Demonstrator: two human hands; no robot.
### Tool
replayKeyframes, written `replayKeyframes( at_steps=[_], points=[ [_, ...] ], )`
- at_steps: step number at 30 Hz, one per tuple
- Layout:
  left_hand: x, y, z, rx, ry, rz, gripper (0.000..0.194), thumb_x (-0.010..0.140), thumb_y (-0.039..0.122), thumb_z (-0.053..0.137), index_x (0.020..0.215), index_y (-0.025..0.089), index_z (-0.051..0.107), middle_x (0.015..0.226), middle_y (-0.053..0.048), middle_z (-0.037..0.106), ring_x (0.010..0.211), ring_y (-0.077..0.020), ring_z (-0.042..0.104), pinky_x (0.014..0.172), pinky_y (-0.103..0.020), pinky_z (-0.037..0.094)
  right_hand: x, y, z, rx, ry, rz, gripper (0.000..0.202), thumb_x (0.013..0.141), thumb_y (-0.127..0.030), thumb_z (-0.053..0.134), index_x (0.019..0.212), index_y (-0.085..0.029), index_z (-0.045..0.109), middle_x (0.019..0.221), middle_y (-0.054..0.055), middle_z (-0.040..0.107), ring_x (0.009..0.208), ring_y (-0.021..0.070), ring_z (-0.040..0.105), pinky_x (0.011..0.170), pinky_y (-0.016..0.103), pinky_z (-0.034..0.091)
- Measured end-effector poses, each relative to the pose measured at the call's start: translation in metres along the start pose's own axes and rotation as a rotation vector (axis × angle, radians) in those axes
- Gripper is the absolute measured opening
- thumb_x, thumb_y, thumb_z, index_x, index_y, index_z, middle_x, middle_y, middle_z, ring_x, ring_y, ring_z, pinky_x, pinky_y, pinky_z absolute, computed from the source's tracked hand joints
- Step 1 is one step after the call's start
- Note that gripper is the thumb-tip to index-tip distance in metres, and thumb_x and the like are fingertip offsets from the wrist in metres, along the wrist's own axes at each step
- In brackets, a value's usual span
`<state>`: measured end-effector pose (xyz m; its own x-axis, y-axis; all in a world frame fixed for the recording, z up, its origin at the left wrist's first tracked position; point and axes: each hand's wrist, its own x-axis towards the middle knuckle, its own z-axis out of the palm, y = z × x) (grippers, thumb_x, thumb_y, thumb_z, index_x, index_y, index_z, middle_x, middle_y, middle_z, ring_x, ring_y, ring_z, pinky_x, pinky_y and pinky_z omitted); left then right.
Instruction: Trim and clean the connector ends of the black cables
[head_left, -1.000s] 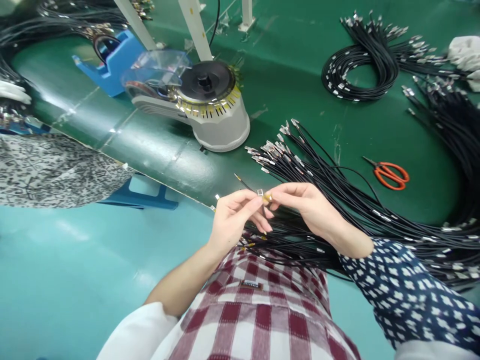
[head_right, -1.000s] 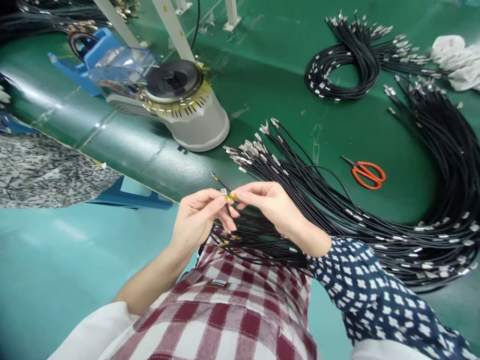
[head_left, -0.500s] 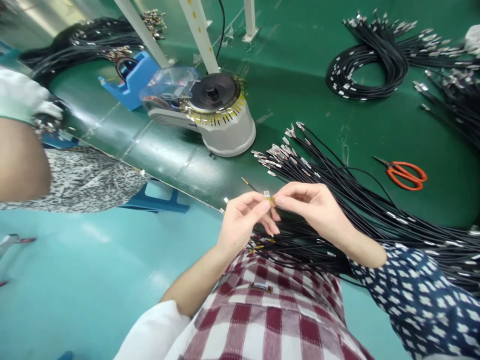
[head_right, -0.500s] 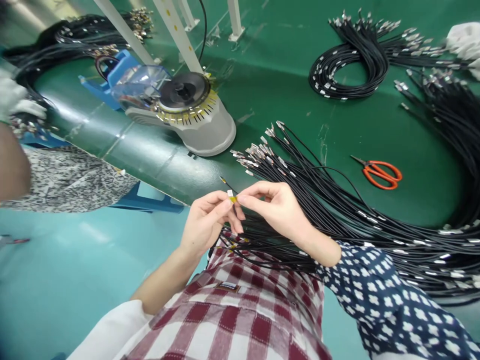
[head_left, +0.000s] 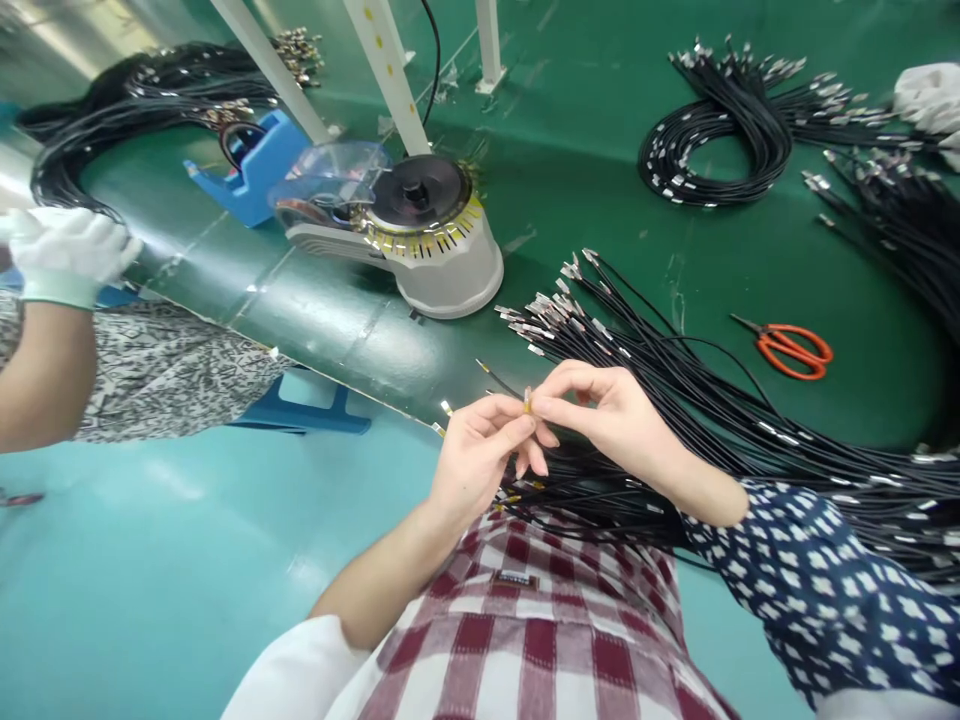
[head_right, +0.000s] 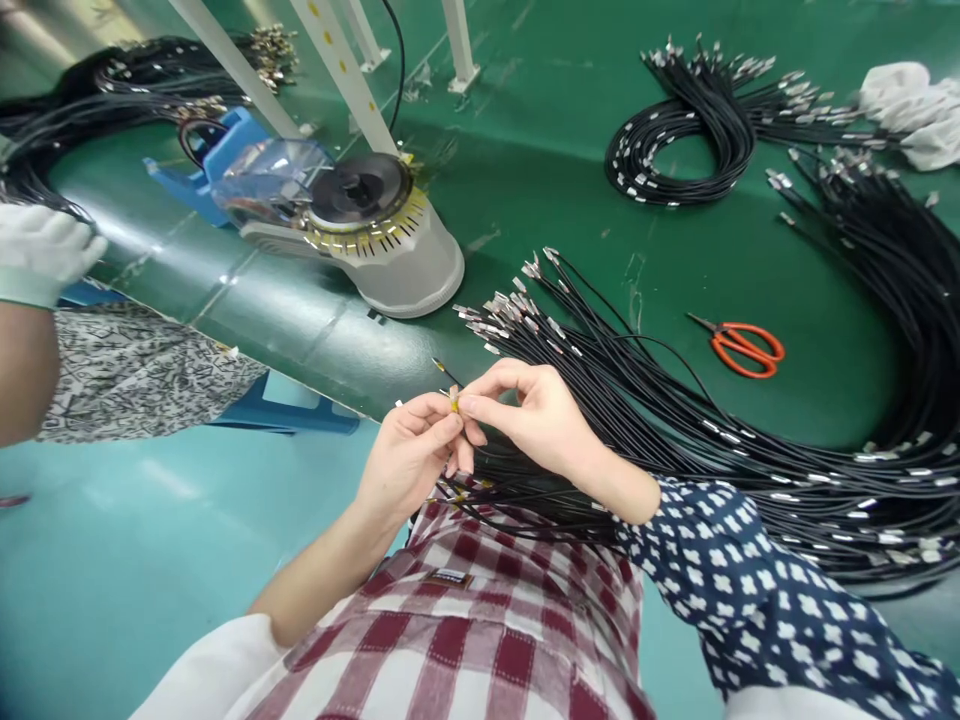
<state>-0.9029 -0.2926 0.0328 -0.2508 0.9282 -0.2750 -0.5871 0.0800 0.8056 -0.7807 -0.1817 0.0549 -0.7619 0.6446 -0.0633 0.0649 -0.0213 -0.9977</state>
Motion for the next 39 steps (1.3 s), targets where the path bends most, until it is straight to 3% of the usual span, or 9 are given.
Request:
replayKeyframes(
  at_steps=[4,9,13,19,21,26,30,35,39],
  points=[
    [0.001,-0.002,-0.001,0.017,-0.029,0.007,0.022,0.080,0.030,0.076,0.076,0.013,0.062,0.066,-0.003,0.072,0.042,-0.0104,0.062,0.037,-0.015,0.036,0.002,0.004,0.001,-0.045,-0.006,-0.103,0.012,0.082,-0.022,0.069,0.070,-0.018,0.068,0.077,0.001,0.065,0.073,0.0142,0.059,0.071,0.029,0.046],
    [0.003,-0.004,-0.001,0.047,-0.011,-0.012,0.026,0.075,0.029,0.080,0.087,0.016,0.060,0.066,0.000,0.070,0.043,-0.0101,0.061,0.040,-0.018,0.042,0.001,0.006,0.008,-0.198,0.083,-0.275,0.012,0.081,-0.014,0.065,0.070,-0.019,0.062,0.076,0.000,0.060,0.073,0.0134,0.055,0.070,0.028,0.045],
    [0.003,-0.006,-0.003,0.032,0.048,0.053,0.024,0.074,0.024,0.081,0.076,0.015,0.059,0.053,0.004,0.063,0.039,-0.0093,0.059,0.036,-0.015,0.038,-0.002,0.003,0.007,-0.253,0.063,-0.322,0.008,0.083,-0.015,0.065,0.075,-0.019,0.063,0.080,0.001,0.062,0.076,0.0139,0.057,0.072,0.029,0.046],
    [0.002,-0.007,-0.004,0.043,-0.012,0.051,0.016,0.080,0.022,0.075,0.076,0.014,0.062,0.072,-0.006,0.076,0.045,-0.0124,0.066,0.039,-0.015,0.042,0.011,0.007,-0.008,-0.003,-0.177,-0.036,0.013,0.083,-0.030,0.071,0.080,-0.018,0.070,0.081,0.001,0.066,0.071,0.0127,0.058,0.065,0.027,0.046],
    [0.001,-0.005,-0.004,0.053,-0.049,0.058,0.013,0.081,0.022,0.074,0.078,0.014,0.064,0.074,-0.006,0.076,0.046,-0.0125,0.067,0.040,-0.015,0.043,0.019,0.007,-0.014,0.024,-0.263,-0.004,0.014,0.081,-0.031,0.075,0.085,-0.018,0.072,0.083,0.001,0.067,0.072,0.0126,0.059,0.066,0.026,0.047],
    [0.001,-0.002,-0.007,0.099,-0.140,0.054,0.008,0.083,0.020,0.072,0.079,0.014,0.068,0.074,-0.006,0.077,0.047,-0.0141,0.068,0.041,-0.017,0.049,0.036,-0.001,-0.027,-0.049,-0.510,-0.200,0.009,0.081,-0.024,0.075,0.082,-0.016,0.073,0.087,0.001,0.065,0.079,0.0119,0.061,0.077,0.026,0.050],
    [0.010,-0.004,-0.013,0.095,-0.211,0.072,0.009,0.081,0.021,0.074,0.080,0.014,0.069,0.074,-0.006,0.077,0.045,-0.0158,0.068,0.041,-0.021,0.053,0.042,-0.005,-0.033,-0.148,-0.569,-0.400,0.007,0.087,-0.017,0.068,0.086,-0.012,0.073,0.088,0.004,0.065,0.084,0.0125,0.061,0.083,0.027,0.050],
    [0.019,-0.006,-0.015,0.090,-0.237,0.127,0.016,0.080,0.026,0.076,0.078,0.014,0.066,0.072,-0.006,0.076,0.042,-0.0148,0.065,0.036,-0.020,0.049,0.041,-0.002,-0.033,-0.294,-0.475,-0.535,0.014,0.093,-0.016,0.058,0.090,-0.011,0.071,0.094,0.007,0.067,0.088,0.0149,0.062,0.081,0.029,0.051],
    [0.031,0.000,-0.016,0.199,-0.128,0.211,0.023,0.077,0.033,0.078,0.078,0.016,0.062,0.077,-0.005,0.074,0.047,-0.0130,0.065,0.039,-0.020,0.047,0.017,-0.008,-0.049,-0.468,-0.070,-0.525,0.017,0.094,-0.016,0.055,0.097,-0.018,0.071,0.097,0.005,0.070,0.090,0.0171,0.064,0.082,0.031,0.051]
  ],
)
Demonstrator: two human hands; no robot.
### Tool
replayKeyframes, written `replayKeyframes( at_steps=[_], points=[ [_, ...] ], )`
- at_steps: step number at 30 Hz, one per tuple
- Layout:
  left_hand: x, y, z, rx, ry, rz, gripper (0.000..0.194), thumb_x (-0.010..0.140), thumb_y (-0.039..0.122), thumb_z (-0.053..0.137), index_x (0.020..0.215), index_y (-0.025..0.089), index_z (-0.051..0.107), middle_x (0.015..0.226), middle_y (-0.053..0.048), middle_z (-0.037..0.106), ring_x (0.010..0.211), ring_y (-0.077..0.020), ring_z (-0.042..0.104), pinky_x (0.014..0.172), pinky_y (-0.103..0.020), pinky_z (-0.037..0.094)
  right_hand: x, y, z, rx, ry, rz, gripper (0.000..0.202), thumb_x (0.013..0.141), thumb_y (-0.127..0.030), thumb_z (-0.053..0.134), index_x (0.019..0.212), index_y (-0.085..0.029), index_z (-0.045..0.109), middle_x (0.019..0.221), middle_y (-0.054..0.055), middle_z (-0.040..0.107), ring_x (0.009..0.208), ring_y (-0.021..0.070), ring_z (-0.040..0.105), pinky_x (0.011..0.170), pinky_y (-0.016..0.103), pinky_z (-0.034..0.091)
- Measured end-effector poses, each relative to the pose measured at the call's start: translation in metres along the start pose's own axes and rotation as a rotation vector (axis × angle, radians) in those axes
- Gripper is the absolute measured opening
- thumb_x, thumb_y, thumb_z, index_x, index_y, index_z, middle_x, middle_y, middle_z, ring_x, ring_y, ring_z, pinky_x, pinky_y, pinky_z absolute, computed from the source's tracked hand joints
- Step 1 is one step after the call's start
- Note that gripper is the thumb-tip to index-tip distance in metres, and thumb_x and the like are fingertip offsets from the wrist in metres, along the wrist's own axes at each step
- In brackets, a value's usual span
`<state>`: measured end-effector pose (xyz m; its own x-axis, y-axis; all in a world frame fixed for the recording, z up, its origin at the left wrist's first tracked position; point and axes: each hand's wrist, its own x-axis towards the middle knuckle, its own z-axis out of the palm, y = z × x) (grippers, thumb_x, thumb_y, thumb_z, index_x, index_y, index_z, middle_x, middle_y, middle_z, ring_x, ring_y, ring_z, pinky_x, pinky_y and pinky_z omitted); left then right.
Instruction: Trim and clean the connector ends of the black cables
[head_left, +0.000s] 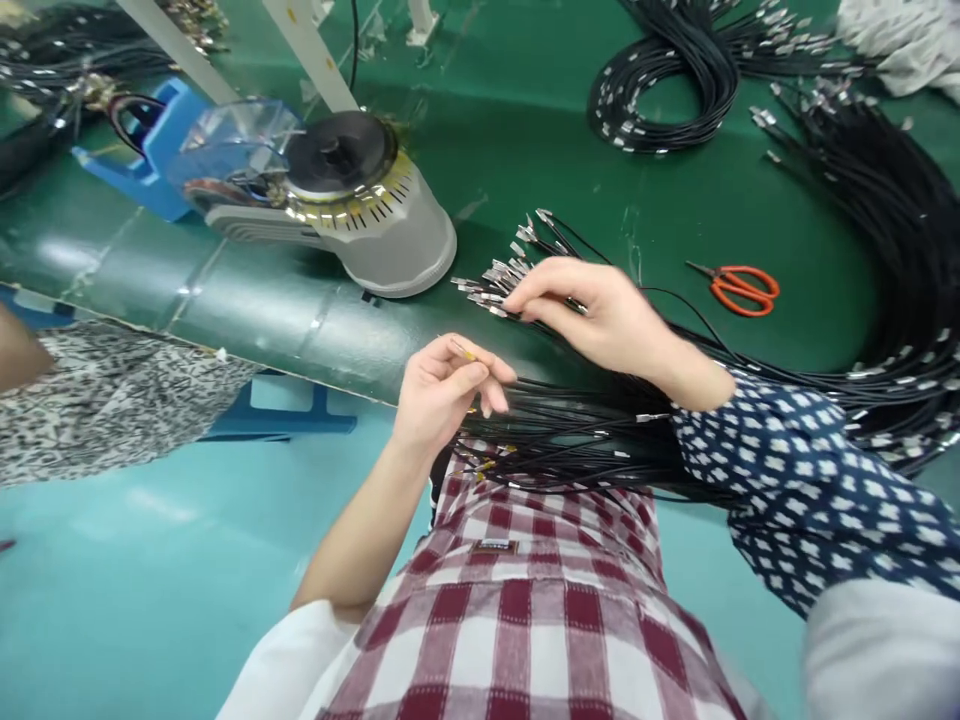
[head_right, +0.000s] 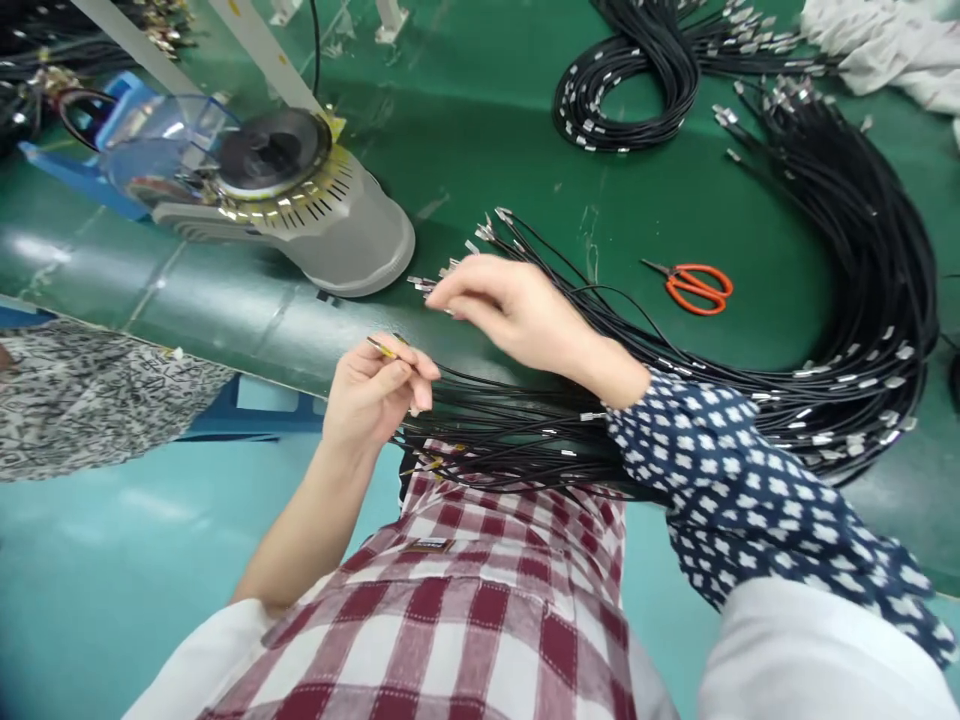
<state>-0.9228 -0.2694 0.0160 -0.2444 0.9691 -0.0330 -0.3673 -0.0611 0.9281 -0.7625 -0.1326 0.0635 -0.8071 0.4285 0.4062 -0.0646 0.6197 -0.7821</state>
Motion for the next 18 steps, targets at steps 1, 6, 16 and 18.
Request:
replayKeyframes(
  at_steps=[1,6,16,18],
  points=[
    [0.005,0.000,-0.002,0.065,0.057,0.026,0.024,0.077,0.033,0.078,0.078,0.016,0.061,0.079,-0.004,0.074,0.048,-0.0122,0.065,0.040,-0.020,0.046,-0.010,-0.004,-0.009,-0.063,0.065,0.050,0.015,0.093,-0.018,0.057,0.097,-0.019,0.071,0.097,0.005,0.071,0.087,0.0175,0.064,0.079,0.031,0.051],
    [0.013,0.002,-0.021,0.715,0.402,0.221,0.024,0.070,0.029,0.083,0.075,0.018,0.062,0.070,0.002,0.061,0.060,-0.0095,0.054,0.056,-0.021,0.045,-0.085,-0.024,-0.046,-0.288,-0.013,0.284,0.013,0.093,-0.023,0.059,0.097,-0.023,0.071,0.095,0.005,0.071,0.085,0.0182,0.065,0.074,0.031,0.052],
    [-0.098,-0.002,-0.031,1.156,-0.219,0.110,0.008,0.087,0.028,0.066,0.091,0.021,0.068,0.090,-0.005,0.065,0.086,-0.0198,0.059,0.079,-0.032,0.047,-0.149,-0.012,-0.027,-0.585,-0.155,0.284,0.013,0.092,-0.028,0.061,0.089,-0.022,0.072,0.098,0.007,0.068,0.090,0.0228,0.061,0.082,0.039,0.047],
    [-0.103,-0.007,-0.034,1.165,-0.198,0.086,0.009,0.090,0.026,0.061,0.092,0.020,0.068,0.091,-0.006,0.064,0.088,-0.0202,0.059,0.082,-0.033,0.046,-0.142,-0.012,-0.023,-0.555,-0.148,0.243,0.011,0.091,-0.029,0.062,0.089,-0.022,0.071,0.102,0.007,0.068,0.093,0.0232,0.062,0.083,0.039,0.045]
  ],
)
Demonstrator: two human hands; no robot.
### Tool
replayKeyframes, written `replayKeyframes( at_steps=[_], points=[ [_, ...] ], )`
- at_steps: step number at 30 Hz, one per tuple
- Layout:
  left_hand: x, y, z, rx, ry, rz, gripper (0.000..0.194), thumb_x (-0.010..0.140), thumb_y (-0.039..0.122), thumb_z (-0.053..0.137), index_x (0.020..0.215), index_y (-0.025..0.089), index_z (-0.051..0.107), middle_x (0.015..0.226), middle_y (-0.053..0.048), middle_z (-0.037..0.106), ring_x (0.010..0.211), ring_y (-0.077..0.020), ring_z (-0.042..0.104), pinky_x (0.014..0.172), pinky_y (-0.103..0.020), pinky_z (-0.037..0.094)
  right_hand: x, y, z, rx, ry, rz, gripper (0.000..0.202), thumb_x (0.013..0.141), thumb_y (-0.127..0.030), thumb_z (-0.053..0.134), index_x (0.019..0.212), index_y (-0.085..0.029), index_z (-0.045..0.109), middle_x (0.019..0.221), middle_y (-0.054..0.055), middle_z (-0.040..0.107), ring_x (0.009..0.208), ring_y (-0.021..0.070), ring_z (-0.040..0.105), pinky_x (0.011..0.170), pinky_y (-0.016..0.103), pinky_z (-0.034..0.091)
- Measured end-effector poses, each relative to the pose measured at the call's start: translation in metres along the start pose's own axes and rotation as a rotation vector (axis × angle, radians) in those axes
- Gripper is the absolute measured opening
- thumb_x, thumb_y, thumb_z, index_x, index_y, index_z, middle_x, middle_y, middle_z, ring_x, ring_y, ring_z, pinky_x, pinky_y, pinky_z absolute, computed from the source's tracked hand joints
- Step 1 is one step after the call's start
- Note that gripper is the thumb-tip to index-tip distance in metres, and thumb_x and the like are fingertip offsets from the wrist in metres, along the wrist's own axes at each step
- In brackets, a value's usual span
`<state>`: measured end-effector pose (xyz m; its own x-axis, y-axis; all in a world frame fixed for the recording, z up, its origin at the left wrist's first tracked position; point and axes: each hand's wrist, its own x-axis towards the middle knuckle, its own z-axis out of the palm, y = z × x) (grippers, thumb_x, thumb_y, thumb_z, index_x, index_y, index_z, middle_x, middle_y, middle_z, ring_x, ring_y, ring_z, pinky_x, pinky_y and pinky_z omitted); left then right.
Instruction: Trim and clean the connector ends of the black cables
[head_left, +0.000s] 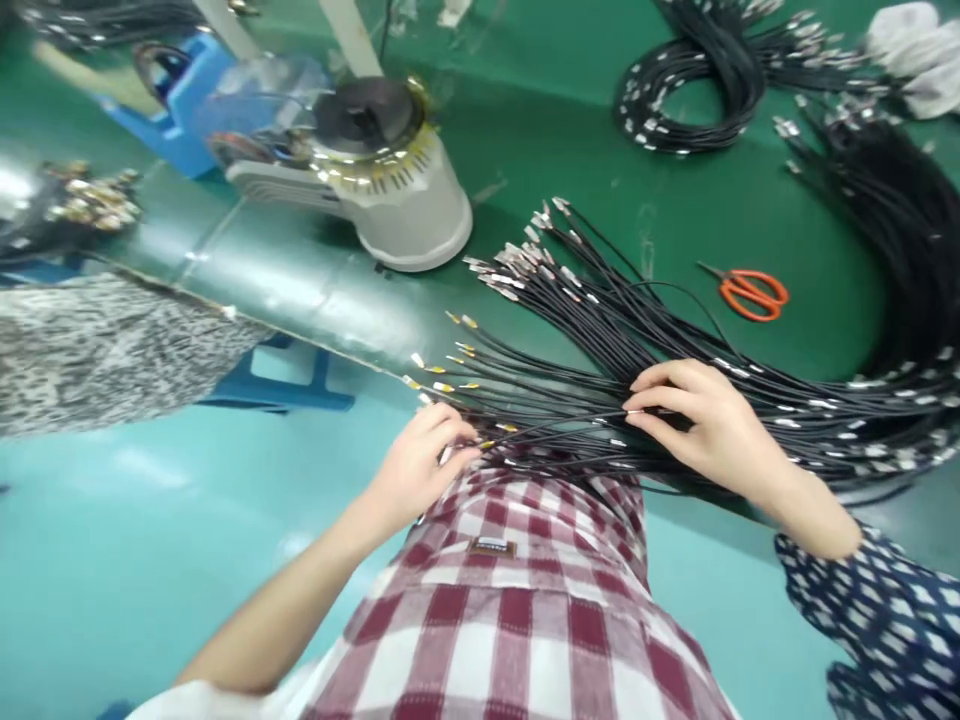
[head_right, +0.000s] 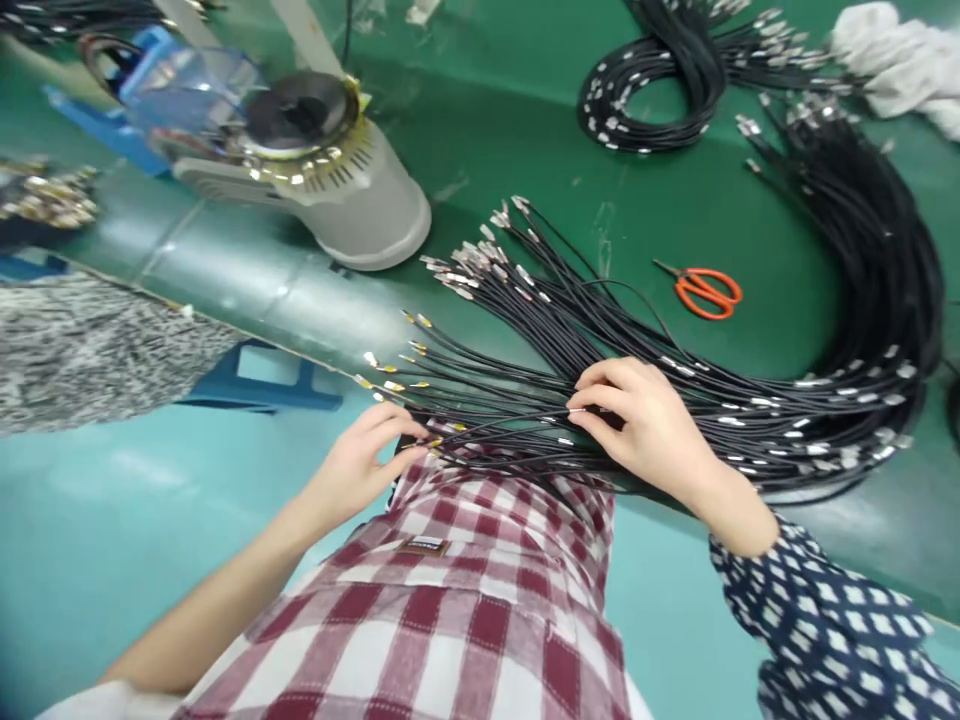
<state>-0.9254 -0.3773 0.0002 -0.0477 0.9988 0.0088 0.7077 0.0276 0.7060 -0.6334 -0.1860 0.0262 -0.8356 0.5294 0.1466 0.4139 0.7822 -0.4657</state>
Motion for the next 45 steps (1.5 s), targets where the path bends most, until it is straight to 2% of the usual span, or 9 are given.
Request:
replayKeyframes(
  at_steps=[8,12,16,21,27,32,36,42,45],
  points=[
    [0.000,0.005,0.001,-0.407,0.111,-0.163,0.014,0.091,0.028,0.060,0.082,0.018,0.063,0.081,-0.004,0.063,0.075,-0.0158,0.058,0.072,-0.028,0.045,0.046,-0.056,0.026,0.089,-0.094,-0.097,0.011,0.093,-0.028,0.061,0.089,-0.023,0.070,0.092,0.003,0.075,0.085,0.0197,0.067,0.079,0.037,0.039],
    [0.006,0.021,-0.004,-0.748,0.175,-0.305,0.017,0.090,0.033,0.062,0.082,0.018,0.059,0.073,-0.001,0.062,0.066,-0.0128,0.056,0.063,-0.024,0.045,0.066,-0.087,0.034,0.292,-0.132,0.014,0.009,0.090,-0.028,0.065,0.087,-0.024,0.072,0.088,0.000,0.076,0.081,0.0181,0.068,0.079,0.034,0.044],
    [0.014,0.030,-0.007,-0.791,0.227,-0.285,0.019,0.091,0.032,0.061,0.079,0.017,0.059,0.069,0.000,0.060,0.063,-0.0118,0.054,0.061,-0.022,0.044,0.081,-0.103,0.033,0.496,-0.211,0.183,0.012,0.089,-0.028,0.064,0.083,-0.025,0.073,0.084,-0.002,0.076,0.076,0.0169,0.069,0.074,0.031,0.049],
    [0.015,0.030,-0.007,-0.701,0.258,-0.225,0.022,0.093,0.032,0.056,0.077,0.017,0.061,0.068,0.000,0.058,0.063,-0.0119,0.053,0.062,-0.023,0.044,0.086,-0.109,0.038,0.611,-0.221,0.264,0.011,0.088,-0.030,0.064,0.086,-0.023,0.074,0.085,0.000,0.077,0.077,0.0180,0.071,0.072,0.029,0.052],
    [0.017,0.028,-0.003,-0.685,0.287,-0.234,0.024,0.093,0.035,0.056,0.077,0.018,0.061,0.067,0.001,0.057,0.062,-0.0119,0.051,0.060,-0.023,0.042,0.079,-0.110,0.049,0.272,0.096,-0.001,0.010,0.089,-0.029,0.066,0.086,-0.023,0.074,0.088,0.003,0.078,0.080,0.0216,0.072,0.081,0.037,0.047],
    [0.018,0.027,-0.003,-0.691,0.285,-0.209,0.025,0.093,0.035,0.056,0.077,0.018,0.061,0.069,0.000,0.056,0.064,-0.0123,0.051,0.061,-0.023,0.042,0.080,-0.109,0.050,0.484,-0.062,0.105,0.012,0.092,-0.030,0.063,0.086,-0.022,0.070,0.080,0.000,0.077,0.070,0.0166,0.071,0.070,0.031,0.049],
    [0.018,0.027,-0.004,-0.682,0.285,-0.215,0.025,0.094,0.035,0.056,0.076,0.018,0.060,0.069,0.000,0.055,0.063,-0.0120,0.050,0.061,-0.023,0.042,0.081,-0.105,0.053,0.294,0.092,-0.015,0.009,0.090,-0.030,0.065,0.088,-0.023,0.071,0.087,0.002,0.078,0.076,0.0188,0.071,0.079,0.035,0.045],
    [0.022,0.027,-0.004,-0.726,0.280,-0.225,0.025,0.093,0.035,0.057,0.075,0.017,0.059,0.067,0.001,0.053,0.061,-0.0108,0.048,0.059,-0.022,0.040,0.084,-0.098,0.047,0.379,-0.179,0.010,0.021,0.097,-0.032,0.054,0.084,-0.023,0.068,0.083,-0.002,0.075,0.075,0.0156,0.068,0.075,0.031,0.043],
    [0.025,0.025,-0.005,-0.724,0.279,-0.225,0.026,0.094,0.035,0.056,0.075,0.017,0.059,0.066,0.002,0.053,0.061,-0.0107,0.048,0.059,-0.022,0.040,0.086,-0.099,0.048,0.290,-0.111,-0.043,0.026,0.098,-0.030,0.051,0.079,-0.021,0.067,0.080,0.001,0.074,0.073,0.0160,0.066,0.074,0.032,0.040]
  ],
)
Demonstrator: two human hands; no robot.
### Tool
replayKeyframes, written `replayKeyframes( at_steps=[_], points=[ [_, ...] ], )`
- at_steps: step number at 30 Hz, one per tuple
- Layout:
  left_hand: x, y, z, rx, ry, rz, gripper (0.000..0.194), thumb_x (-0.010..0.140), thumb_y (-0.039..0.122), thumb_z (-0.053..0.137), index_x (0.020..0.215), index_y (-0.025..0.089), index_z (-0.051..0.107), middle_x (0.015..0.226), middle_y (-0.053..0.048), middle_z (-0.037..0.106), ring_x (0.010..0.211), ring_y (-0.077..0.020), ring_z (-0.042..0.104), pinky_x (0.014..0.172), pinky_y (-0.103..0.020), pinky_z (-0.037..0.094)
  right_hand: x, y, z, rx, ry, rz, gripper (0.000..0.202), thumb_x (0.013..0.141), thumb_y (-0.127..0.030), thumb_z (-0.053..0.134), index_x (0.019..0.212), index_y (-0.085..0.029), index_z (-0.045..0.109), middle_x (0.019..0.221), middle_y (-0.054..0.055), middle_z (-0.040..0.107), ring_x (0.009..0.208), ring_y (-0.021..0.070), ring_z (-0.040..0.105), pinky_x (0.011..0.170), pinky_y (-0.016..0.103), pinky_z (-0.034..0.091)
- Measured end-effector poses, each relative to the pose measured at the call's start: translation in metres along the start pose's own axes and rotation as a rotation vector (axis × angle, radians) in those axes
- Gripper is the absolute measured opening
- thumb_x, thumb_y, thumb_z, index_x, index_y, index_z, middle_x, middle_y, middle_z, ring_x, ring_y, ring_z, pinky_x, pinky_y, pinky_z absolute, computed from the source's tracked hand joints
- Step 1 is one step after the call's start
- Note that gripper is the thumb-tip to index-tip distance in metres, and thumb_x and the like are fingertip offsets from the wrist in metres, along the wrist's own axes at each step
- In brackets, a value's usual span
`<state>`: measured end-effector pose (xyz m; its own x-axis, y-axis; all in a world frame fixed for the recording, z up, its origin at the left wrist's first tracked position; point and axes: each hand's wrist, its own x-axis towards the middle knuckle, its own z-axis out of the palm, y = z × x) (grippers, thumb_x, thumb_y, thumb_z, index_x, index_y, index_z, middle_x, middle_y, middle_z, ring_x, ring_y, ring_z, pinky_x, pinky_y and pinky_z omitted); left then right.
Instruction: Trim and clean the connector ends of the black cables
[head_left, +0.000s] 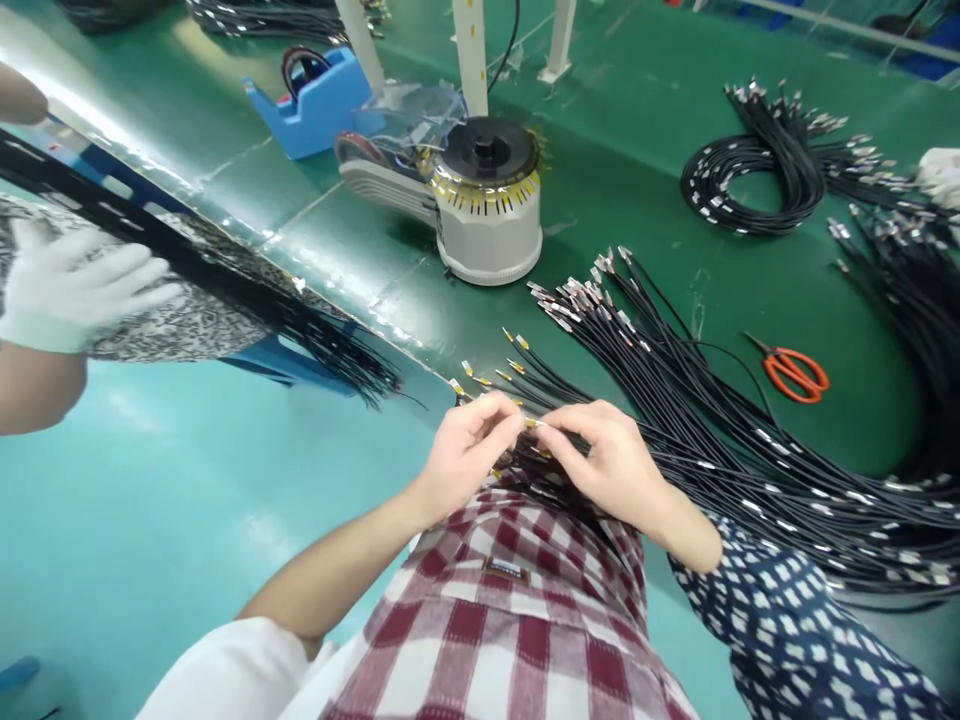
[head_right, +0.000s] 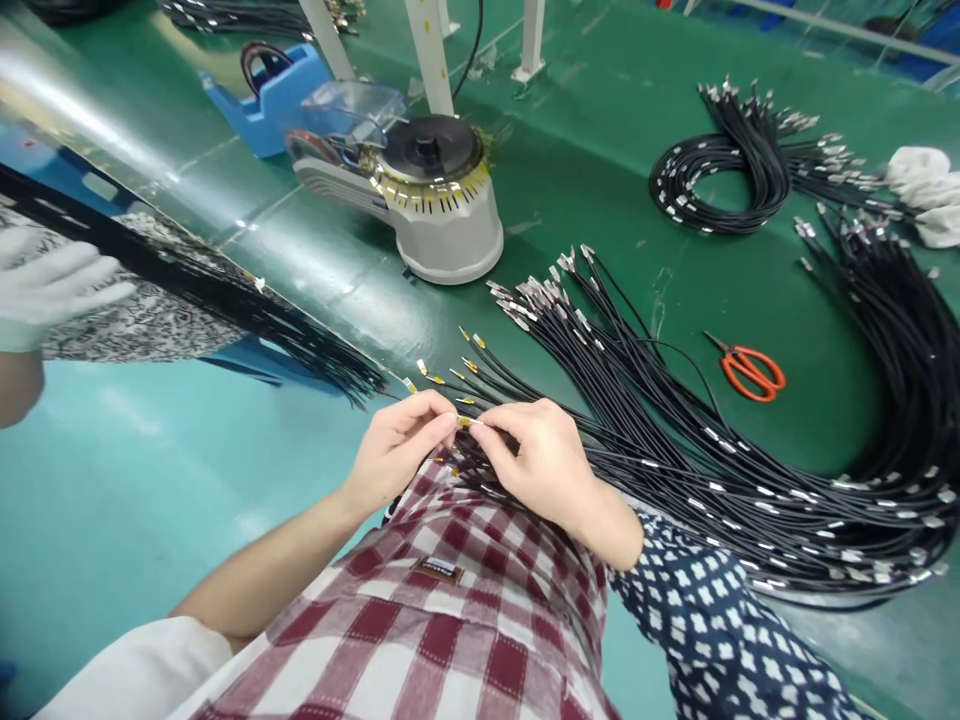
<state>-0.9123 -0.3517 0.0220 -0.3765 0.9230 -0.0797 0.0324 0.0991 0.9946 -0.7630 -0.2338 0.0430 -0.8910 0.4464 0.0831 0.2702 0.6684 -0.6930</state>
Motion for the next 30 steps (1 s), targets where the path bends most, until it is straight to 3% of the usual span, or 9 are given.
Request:
replayKeyframes(
  at_steps=[2,4,7,9,13,16,24,30],
  points=[
    [0.002,-0.001,0.000,0.000,0.010,-0.001,0.027,0.093,0.036,0.056,0.075,0.017,0.059,0.066,0.002,0.053,0.061,-0.0110,0.049,0.060,-0.022,0.040,0.002,0.000,0.002,-0.115,0.071,-0.031,0.026,0.096,-0.030,0.052,0.076,-0.019,0.066,0.078,0.004,0.073,0.073,0.0182,0.065,0.075,0.035,0.038],
    [0.003,-0.002,0.000,-0.006,0.013,-0.008,0.027,0.093,0.038,0.056,0.075,0.017,0.059,0.066,0.001,0.054,0.062,-0.0113,0.049,0.060,-0.022,0.040,0.004,0.001,0.004,-0.078,0.034,0.018,0.030,0.096,-0.032,0.051,0.072,-0.019,0.064,0.072,0.004,0.070,0.069,0.0179,0.062,0.072,0.034,0.038],
    [0.004,-0.002,0.001,-0.033,-0.011,-0.024,0.028,0.093,0.038,0.056,0.076,0.017,0.059,0.067,0.001,0.054,0.062,-0.0112,0.049,0.060,-0.022,0.040,0.007,0.003,0.002,0.309,-0.168,0.177,0.036,0.098,-0.038,0.046,0.071,-0.019,0.060,0.065,0.001,0.064,0.061,0.0142,0.056,0.060,0.027,0.040],
    [0.005,-0.001,0.001,-0.050,-0.026,-0.032,0.028,0.093,0.038,0.056,0.076,0.017,0.058,0.067,0.001,0.054,0.062,-0.0110,0.049,0.060,-0.022,0.040,0.008,0.005,0.001,0.462,-0.231,0.224,0.036,0.099,-0.040,0.045,0.073,-0.019,0.059,0.064,-0.001,0.061,0.058,0.0127,0.053,0.056,0.024,0.039],
    [0.008,0.002,0.001,-0.067,-0.041,-0.052,0.027,0.093,0.036,0.057,0.074,0.016,0.057,0.065,0.002,0.053,0.061,-0.0103,0.048,0.060,-0.022,0.040,0.009,0.004,0.000,0.270,-0.160,0.205,0.034,0.097,-0.037,0.048,0.070,-0.018,0.058,0.060,-0.003,0.050,0.057,0.0110,0.044,0.056,0.024,0.033],
    [0.011,0.003,0.000,-0.078,-0.056,-0.062,0.026,0.092,0.035,0.057,0.074,0.016,0.057,0.064,0.002,0.053,0.060,-0.0098,0.048,0.059,-0.022,0.039,0.009,0.007,0.004,0.284,-0.150,0.196,0.036,0.097,-0.037,0.049,0.069,-0.017,0.058,0.059,-0.004,0.045,0.056,0.0100,0.040,0.055,0.025,0.030],
    [0.019,-0.001,0.002,-0.243,-0.114,-0.088,0.029,0.090,0.038,0.060,0.073,0.015,0.056,0.062,0.002,0.054,0.057,-0.0096,0.047,0.057,-0.023,0.038,0.007,0.016,0.005,0.530,-0.181,0.227,0.034,0.097,-0.041,0.049,0.080,-0.016,0.064,0.070,-0.001,0.057,0.064,0.0120,0.047,0.059,0.024,0.036],
    [0.018,-0.003,0.000,-0.147,-0.086,-0.014,0.028,0.093,0.036,0.055,0.074,0.015,0.056,0.064,0.002,0.053,0.059,-0.0093,0.046,0.058,-0.023,0.037,0.008,0.009,0.003,0.350,-0.135,0.157,0.030,0.098,-0.033,0.047,0.077,-0.018,0.062,0.066,-0.001,0.059,0.062,0.0125,0.051,0.062,0.026,0.036]
  ],
)
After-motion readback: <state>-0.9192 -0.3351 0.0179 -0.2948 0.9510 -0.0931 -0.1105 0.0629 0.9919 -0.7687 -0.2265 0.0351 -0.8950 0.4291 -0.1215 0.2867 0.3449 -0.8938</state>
